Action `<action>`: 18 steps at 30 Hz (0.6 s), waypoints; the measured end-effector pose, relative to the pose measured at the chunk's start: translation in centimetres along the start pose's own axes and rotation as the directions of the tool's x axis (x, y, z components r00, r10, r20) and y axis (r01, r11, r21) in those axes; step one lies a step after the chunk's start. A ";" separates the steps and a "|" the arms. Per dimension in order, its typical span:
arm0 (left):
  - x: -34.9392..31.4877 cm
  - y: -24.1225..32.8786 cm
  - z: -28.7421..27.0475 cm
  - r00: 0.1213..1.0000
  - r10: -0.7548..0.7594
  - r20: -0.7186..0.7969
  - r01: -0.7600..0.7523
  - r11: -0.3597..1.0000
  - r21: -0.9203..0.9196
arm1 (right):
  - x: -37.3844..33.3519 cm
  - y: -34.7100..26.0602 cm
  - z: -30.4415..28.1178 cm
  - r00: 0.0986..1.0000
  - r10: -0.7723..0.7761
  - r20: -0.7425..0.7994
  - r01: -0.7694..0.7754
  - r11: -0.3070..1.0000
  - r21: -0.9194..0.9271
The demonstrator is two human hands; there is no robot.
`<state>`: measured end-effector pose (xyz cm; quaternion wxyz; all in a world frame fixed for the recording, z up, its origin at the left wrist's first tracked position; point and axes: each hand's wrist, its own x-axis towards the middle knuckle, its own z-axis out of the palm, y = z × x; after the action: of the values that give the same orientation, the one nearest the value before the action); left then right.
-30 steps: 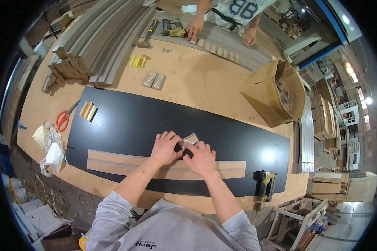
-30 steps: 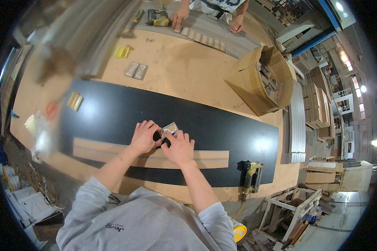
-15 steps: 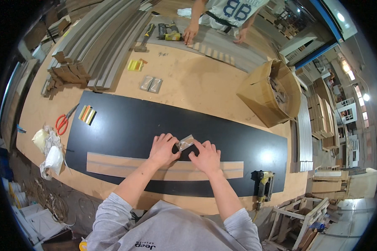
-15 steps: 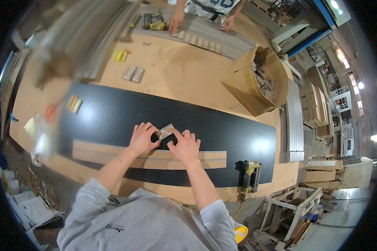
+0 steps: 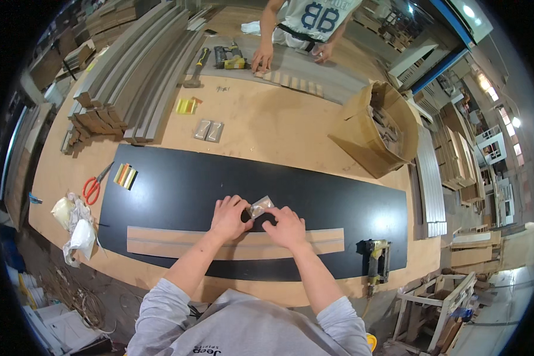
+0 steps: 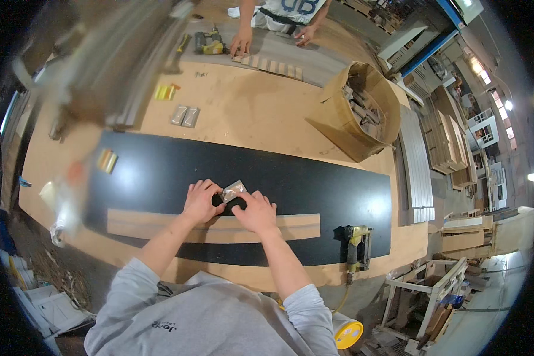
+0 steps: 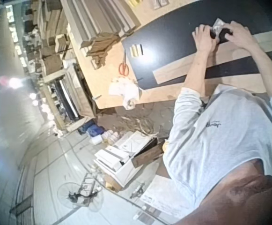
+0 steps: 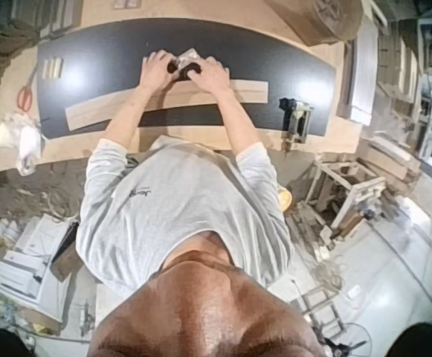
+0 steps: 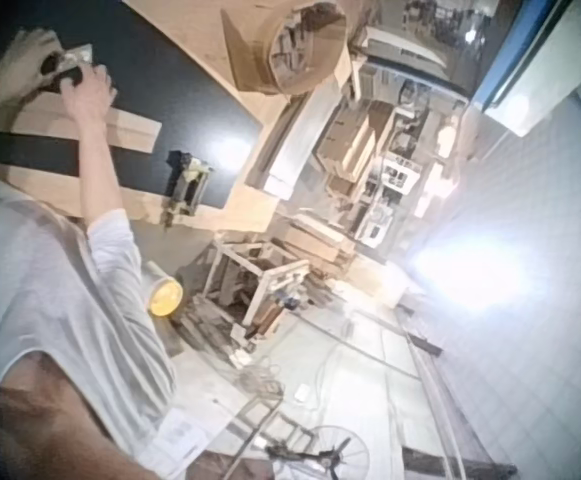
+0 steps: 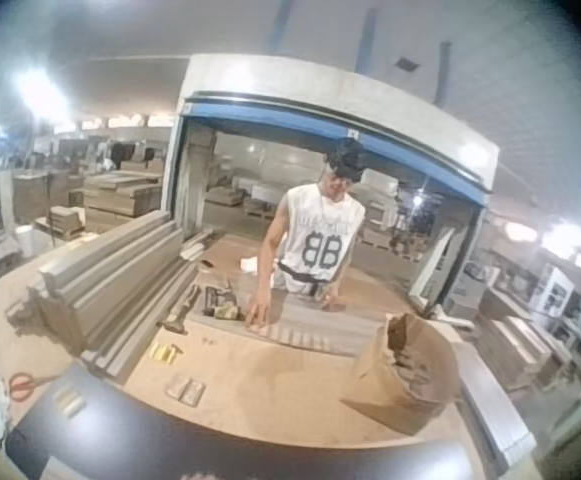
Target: Positioning and securing small wooden blocks onto longer wooden strips using a pneumatic nail gun in a workshop.
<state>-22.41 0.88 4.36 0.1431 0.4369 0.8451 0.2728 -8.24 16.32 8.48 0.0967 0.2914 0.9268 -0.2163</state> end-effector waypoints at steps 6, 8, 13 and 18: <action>-0.2 -0.1 0.0 1.000 -0.029 0.002 0.029 0.999 -0.018 | -4.0 2.8 -1.3 0.978 0.063 -0.199 0.038 0.883 0.467; -0.4 -0.1 -0.2 0.999 -0.028 -0.021 0.027 0.997 -0.069 | -6.0 3.9 -1.3 0.960 0.073 -0.269 0.069 0.872 0.484; -2.6 3.9 -0.8 0.964 0.266 0.030 -0.256 0.949 -0.184 | -9.9 5.9 -1.9 0.847 -0.025 -0.531 0.267 0.884 0.383; -3.3 9.3 -1.0 0.892 0.421 0.164 -0.391 0.901 -0.189 | -13.3 7.7 -2.4 0.932 -0.147 -0.330 0.268 0.895 0.357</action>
<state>-14.83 2.27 10.64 0.1999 0.6173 0.6930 0.3142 6.88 16.49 12.05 -0.1272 0.2321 0.8937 -0.3624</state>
